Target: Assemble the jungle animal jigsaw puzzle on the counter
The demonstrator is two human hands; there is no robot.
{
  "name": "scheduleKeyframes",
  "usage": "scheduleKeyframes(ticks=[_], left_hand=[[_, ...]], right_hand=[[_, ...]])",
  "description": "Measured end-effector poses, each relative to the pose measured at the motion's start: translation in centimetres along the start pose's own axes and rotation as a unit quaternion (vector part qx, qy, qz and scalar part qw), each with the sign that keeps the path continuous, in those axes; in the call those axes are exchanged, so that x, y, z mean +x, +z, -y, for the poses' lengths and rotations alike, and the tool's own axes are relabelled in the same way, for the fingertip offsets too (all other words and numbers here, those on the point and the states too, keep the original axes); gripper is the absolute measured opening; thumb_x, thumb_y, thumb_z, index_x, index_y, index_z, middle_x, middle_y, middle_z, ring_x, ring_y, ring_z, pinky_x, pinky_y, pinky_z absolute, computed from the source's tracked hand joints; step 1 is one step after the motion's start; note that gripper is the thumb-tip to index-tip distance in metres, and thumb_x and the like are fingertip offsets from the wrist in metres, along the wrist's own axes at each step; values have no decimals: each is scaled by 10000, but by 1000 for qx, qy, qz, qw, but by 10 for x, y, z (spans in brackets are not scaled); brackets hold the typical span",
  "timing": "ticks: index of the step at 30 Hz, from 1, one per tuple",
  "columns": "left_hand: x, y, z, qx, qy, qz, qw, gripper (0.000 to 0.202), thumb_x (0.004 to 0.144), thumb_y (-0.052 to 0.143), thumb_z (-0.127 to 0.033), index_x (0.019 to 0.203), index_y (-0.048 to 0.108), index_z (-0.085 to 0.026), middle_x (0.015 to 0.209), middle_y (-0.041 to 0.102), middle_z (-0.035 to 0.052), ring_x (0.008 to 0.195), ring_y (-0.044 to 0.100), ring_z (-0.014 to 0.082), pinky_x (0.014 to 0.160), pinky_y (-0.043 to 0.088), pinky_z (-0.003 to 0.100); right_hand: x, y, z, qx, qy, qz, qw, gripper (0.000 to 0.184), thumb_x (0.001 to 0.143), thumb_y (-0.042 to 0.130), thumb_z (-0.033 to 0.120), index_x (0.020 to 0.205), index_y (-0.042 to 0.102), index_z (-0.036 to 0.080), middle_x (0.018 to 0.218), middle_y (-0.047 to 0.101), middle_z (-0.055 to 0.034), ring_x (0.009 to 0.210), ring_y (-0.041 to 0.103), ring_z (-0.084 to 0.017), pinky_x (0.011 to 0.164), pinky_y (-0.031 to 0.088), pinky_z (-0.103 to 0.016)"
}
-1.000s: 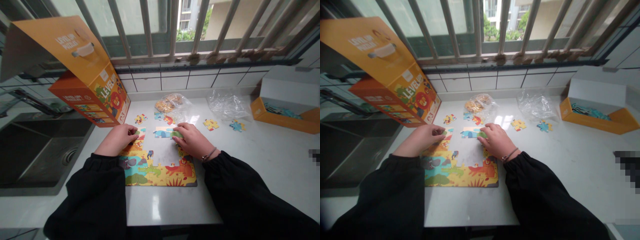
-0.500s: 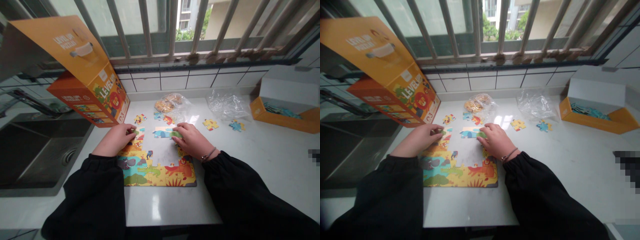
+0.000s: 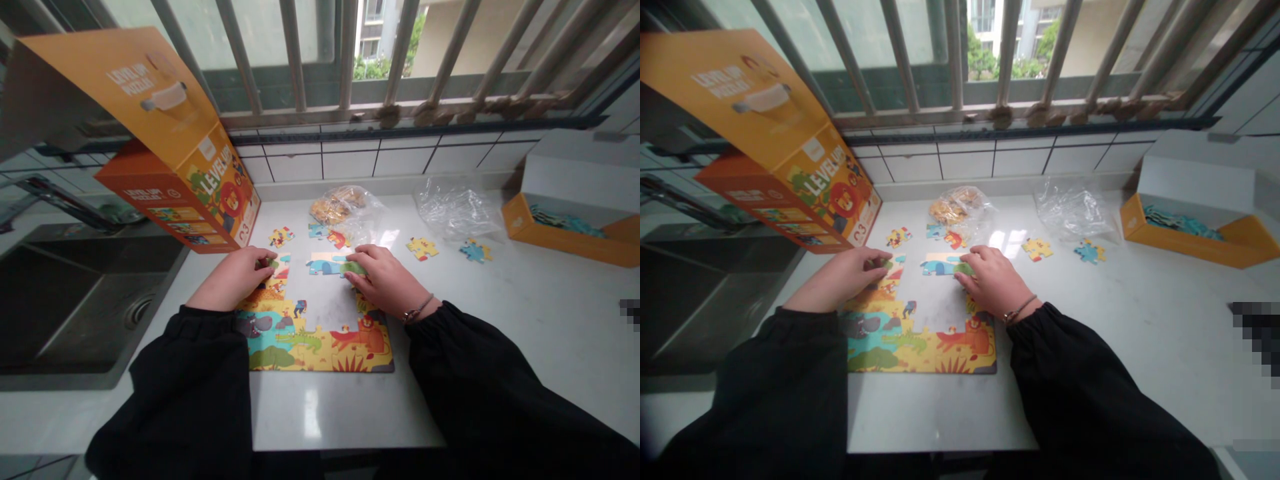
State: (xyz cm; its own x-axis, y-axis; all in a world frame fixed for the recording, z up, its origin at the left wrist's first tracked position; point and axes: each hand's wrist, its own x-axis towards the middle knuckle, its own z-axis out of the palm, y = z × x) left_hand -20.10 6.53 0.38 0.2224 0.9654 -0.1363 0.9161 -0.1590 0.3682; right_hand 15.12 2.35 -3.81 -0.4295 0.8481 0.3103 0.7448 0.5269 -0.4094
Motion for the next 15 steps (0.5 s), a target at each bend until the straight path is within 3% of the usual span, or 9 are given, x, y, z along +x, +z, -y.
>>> scheduleKeyframes(ticks=[7,12,15], left_hand=[[-1,-1,-3,-12,-30,-12,999,380,879,728,-387,1203,825,-212,943,835,58,846,757,240,728,540,314],[-5,-5,-7,-26,-66,-15,997,287,864,753,-358,1100,826,-211,903,833,55,818,767,244,713,544,317],[-6,-5,-6,-9,-51,-13,999,258,879,735,-328,1094,828,-218,931,832,57,830,765,244,761,558,327]], right_hand=[[0,1,-1,6,0,-3,1000,290,1085,644,381,1310,734,219,1369,691,-184,1294,658,-345,1129,558,-558],[0,2,-1,2,6,0,1000,321,1088,644,396,1306,738,180,1372,687,-210,1304,651,-355,1135,554,-551],[0,2,-1,-1,4,2,1000,328,1090,644,392,1306,735,163,1374,684,-216,1296,653,-356,1140,551,-552]])
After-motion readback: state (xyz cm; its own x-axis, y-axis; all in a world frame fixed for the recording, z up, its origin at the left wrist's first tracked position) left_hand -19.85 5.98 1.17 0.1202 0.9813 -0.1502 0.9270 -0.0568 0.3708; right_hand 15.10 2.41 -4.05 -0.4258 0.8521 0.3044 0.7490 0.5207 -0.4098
